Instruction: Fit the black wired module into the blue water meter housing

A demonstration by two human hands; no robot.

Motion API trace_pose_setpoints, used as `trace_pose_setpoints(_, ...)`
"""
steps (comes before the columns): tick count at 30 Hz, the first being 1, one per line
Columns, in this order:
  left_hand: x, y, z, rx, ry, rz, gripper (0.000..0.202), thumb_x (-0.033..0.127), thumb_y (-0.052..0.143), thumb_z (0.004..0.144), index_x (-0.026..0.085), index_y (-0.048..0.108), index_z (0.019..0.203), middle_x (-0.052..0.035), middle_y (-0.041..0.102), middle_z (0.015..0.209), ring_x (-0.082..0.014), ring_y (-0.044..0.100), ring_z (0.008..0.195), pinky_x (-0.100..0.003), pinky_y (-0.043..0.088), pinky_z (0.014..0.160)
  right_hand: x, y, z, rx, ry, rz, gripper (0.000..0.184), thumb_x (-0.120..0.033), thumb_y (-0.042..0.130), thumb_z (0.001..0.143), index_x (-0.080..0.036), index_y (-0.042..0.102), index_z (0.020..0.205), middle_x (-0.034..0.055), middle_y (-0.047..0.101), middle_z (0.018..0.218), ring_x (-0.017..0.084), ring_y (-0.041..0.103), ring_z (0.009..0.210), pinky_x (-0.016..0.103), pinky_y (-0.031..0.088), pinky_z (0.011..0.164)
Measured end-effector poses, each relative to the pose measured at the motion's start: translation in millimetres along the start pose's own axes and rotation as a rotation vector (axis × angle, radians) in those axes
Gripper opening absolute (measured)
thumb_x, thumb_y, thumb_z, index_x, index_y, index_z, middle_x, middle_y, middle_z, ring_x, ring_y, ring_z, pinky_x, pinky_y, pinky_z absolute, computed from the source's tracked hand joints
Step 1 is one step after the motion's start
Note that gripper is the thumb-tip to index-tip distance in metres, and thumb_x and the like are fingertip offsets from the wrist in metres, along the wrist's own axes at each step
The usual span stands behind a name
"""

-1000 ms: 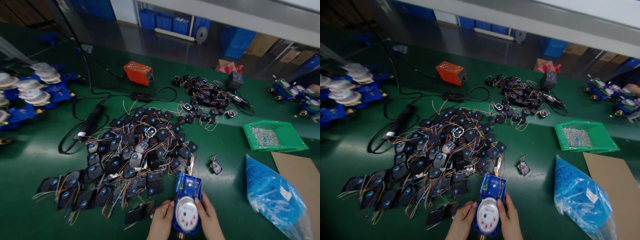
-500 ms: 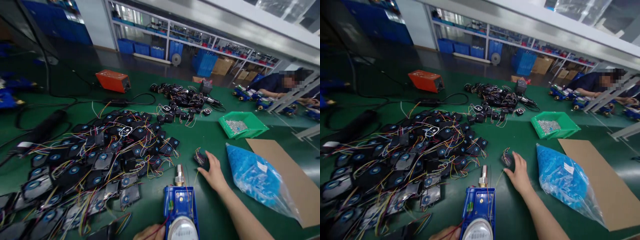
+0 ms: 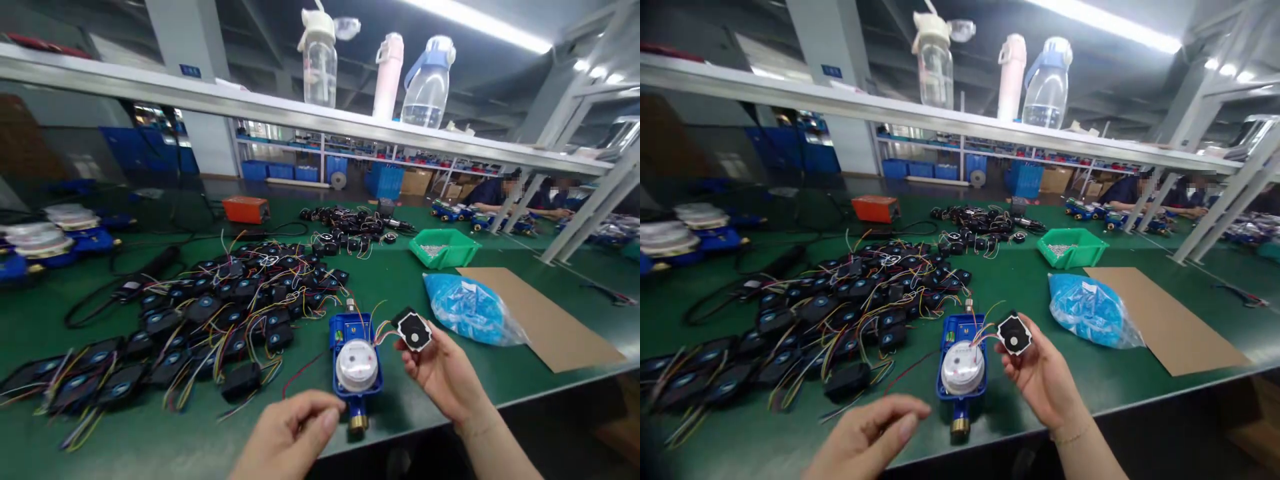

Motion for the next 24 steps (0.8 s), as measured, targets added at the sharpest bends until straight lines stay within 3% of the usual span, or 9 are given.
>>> trace_pose_setpoints(3, 33, 18.1, -1, 0.065, 0.078, -0.130, 0.035, 0.041, 0.065, 0.072, 0.016, 0.065, 0.097, 0.0003, 0.061, 0.063, -0.0144, 0.051, 0.058, -0.021, 0.038, 0.054, 17, 20, -34, -0.080, 0.034, 0.054, 0.037, -0.037, 0.054, 0.085, -0.025, 0.046, 0.119, 0.0087, 0.067, 0.087, 0.015, 0.061, 0.067, 0.023, 0.046, 0.059)
trace_pose_setpoints(6, 48, 39.6, -2, -0.036, 0.169, -0.328, 0.040, 0.030, 0.072, 0.067, 0.018, 0.063, 0.104, -0.0025, 0.066, 0.090, -0.0194, 0.058, 0.082, -0.024, 0.044, 0.072, 31, 28, -55, -0.112, 0.036, 0.063, 0.026, -0.037, 0.052, 0.087, -0.022, 0.053, 0.108, 0.0085, 0.067, 0.086, 0.014, 0.061, 0.066, 0.023, 0.045, 0.059)
trace_pose_setpoints(8, 49, 49.2, -5, -0.146, 0.165, -0.400, 0.049, 0.028, 0.076, 0.064, 0.020, 0.060, 0.110, -0.0030, 0.065, 0.098, -0.0215, 0.058, 0.091, -0.026, 0.043, 0.080, 38, 29, -63, -0.118, 0.041, 0.072, 0.023, -0.037, 0.050, 0.088, -0.019, 0.057, 0.101, 0.0079, 0.066, 0.084, 0.014, 0.060, 0.065, 0.023, 0.044, 0.058)
trace_pose_setpoints(10, 47, 51.8, -7, -0.223, 0.136, -0.443, 0.058, 0.037, 0.076, 0.063, 0.018, 0.058, 0.114, -0.0045, 0.066, 0.097, -0.0223, 0.059, 0.088, -0.028, 0.044, 0.079, 43, 28, -67, -0.122, 0.053, 0.069, 0.025, -0.038, 0.048, 0.089, -0.018, 0.057, 0.100, 0.0080, 0.066, 0.081, 0.013, 0.059, 0.063, 0.022, 0.044, 0.056)
trace_pose_setpoints(13, 45, 44.2, -7, -0.181, 0.138, -0.397, 0.058, 0.056, 0.063, 0.069, 0.011, 0.063, 0.107, -0.0077, 0.066, 0.090, -0.0226, 0.059, 0.082, -0.029, 0.043, 0.077, 49, 26, -71, -0.116, 0.062, 0.028, 0.032, -0.043, 0.049, 0.088, -0.017, 0.056, 0.105, 0.0103, 0.067, 0.080, 0.014, 0.059, 0.062, 0.021, 0.043, 0.053)
trace_pose_setpoints(15, 42, 42.9, -7, -0.198, 0.121, -0.376, 0.053, 0.055, 0.060, 0.072, 0.010, 0.066, 0.099, -0.0078, 0.066, 0.084, -0.0216, 0.059, 0.078, -0.028, 0.042, 0.074, 55, 26, -72, -0.102, 0.065, -0.022, 0.037, -0.047, 0.051, 0.086, -0.016, 0.055, 0.107, 0.0101, 0.066, 0.079, 0.014, 0.059, 0.060, 0.021, 0.042, 0.050)
trace_pose_setpoints(19, 28, 55.5, -12, -0.360, 0.029, -0.510, 0.035, 0.042, 0.066, 0.072, 0.009, 0.066, 0.084, -0.0077, 0.065, 0.073, -0.0196, 0.059, 0.068, -0.027, 0.043, 0.067, 70, 27, -73, -0.066, 0.036, -0.153, 0.043, -0.053, 0.050, 0.084, -0.016, 0.056, 0.106, 0.0058, 0.063, 0.076, 0.013, 0.055, 0.055, 0.021, 0.042, 0.046)
trace_pose_setpoints(22, 6, 58.4, -14, -0.257, -0.007, -0.545, 0.034, 0.042, 0.064, 0.074, 0.008, 0.065, 0.076, -0.0080, 0.063, 0.068, -0.0173, 0.056, 0.061, -0.025, 0.040, 0.060, 79, 24, -74, -0.022, -0.050, -0.316, 0.048, -0.057, 0.045, 0.084, -0.020, 0.052, 0.113, 0.0070, 0.062, 0.088, 0.016, 0.057, 0.060, 0.025, 0.046, 0.051)
trace_pose_setpoints(24, -10, 56.6, -14, -0.148, -0.042, -0.550, 0.035, 0.043, 0.065, 0.073, 0.007, 0.065, 0.075, -0.0070, 0.062, 0.068, -0.0158, 0.053, 0.060, -0.024, 0.037, 0.058, 79, 19, -75, 0.008, -0.204, -0.503, 0.053, -0.057, 0.050, 0.081, -0.023, 0.046, 0.122, 0.0092, 0.060, 0.103, 0.020, 0.060, 0.075, 0.031, 0.049, 0.064)
Point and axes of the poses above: each hand's wrist, its own z-axis towards the middle knuckle, its own y-axis out of the palm, x = y × z, the point moved 4 cm from there along z, towards the middle knuckle
